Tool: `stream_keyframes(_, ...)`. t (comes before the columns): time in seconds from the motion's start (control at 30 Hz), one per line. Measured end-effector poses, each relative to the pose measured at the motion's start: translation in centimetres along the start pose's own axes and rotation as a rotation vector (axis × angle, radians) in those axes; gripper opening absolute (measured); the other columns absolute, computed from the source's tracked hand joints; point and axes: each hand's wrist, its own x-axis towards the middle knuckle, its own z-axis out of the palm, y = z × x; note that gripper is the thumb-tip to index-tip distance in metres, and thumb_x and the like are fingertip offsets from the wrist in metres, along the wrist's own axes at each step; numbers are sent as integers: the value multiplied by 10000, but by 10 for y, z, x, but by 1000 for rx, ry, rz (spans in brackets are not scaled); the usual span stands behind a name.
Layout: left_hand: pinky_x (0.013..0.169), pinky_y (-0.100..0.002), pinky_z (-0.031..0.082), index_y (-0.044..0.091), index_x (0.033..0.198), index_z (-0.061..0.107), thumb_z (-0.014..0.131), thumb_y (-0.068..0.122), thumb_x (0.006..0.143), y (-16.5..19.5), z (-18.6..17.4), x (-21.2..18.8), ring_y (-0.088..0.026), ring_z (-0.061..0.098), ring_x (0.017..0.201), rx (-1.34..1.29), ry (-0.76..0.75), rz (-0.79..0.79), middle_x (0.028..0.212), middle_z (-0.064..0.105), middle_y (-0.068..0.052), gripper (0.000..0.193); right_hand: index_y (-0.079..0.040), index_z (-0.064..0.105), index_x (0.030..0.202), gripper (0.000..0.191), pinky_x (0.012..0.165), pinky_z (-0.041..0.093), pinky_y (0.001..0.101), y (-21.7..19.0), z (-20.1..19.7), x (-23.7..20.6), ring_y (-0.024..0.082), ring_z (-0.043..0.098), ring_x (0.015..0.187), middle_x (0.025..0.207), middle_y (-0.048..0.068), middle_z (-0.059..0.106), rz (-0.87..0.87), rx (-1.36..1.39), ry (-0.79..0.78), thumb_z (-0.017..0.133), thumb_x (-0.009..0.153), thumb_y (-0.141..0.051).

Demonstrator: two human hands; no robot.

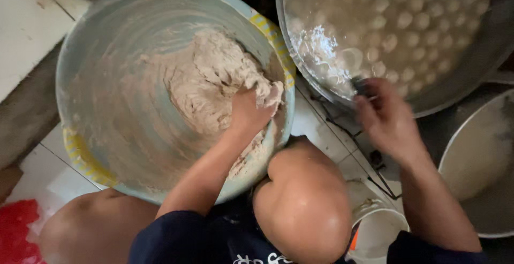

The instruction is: The person kneads dough in a large plastic basin, pinches off portions, and uses a spoon to scoop and drop dough balls into a water-filled tray already filled with similar balls. They repeatedly gather dough, shape a portion by hand, and release it into the tray.

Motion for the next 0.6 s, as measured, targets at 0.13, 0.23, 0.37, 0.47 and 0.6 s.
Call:
stream_keyframes(0.13, 610, -490, 525, 75, 776, 695, 787, 295, 843, 20, -6, -1, -388, 673, 687, 64, -74, 91, 720, 690, -139, 247, -59, 599, 1303, 370, 617, 501, 341, -27, 22, -13, 180, 595, 726, 918, 136, 701, 80, 282, -336, 648, 946, -146)
stream_keyframes(0.23, 589, -458, 552, 69, 822, 689, 789, 306, 755, 22, -8, -3, -365, 692, 677, -166, -50, 50, 742, 692, -130, 266, -91, 626, 1320, 389, 642, 534, 347, -47, 31, -16, 201, 651, 683, 876, 121, 717, -13, -32, -360, 645, 939, -168)
stream_keyframes(0.37, 657, -483, 553, 93, 831, 730, 776, 227, 728, 24, -6, 1, -381, 695, 717, -22, -136, 85, 769, 709, -145, 175, -24, 600, 1350, 386, 713, 537, 335, -61, 38, -16, 187, 659, 836, 1023, 165, 700, -345, 6, -241, 628, 978, -126)
stream_keyframes(0.47, 743, -489, 573, 67, 823, 711, 760, 207, 700, 28, -3, 4, -416, 698, 816, 11, -163, -70, 824, 716, -185, 192, -41, 616, 1331, 389, 651, 532, 327, -57, 40, -9, 158, 641, 725, 945, 137, 712, -258, 28, -341, 633, 951, -126)
stream_keyframes(0.6, 788, -527, 546, 14, 852, 721, 819, 238, 630, 19, -5, 9, -460, 684, 872, 143, -207, -68, 868, 720, -237, 330, -79, 651, 1313, 380, 563, 491, 337, -34, 36, 3, 156, 567, 620, 819, 123, 695, 100, 123, -455, 629, 939, -144)
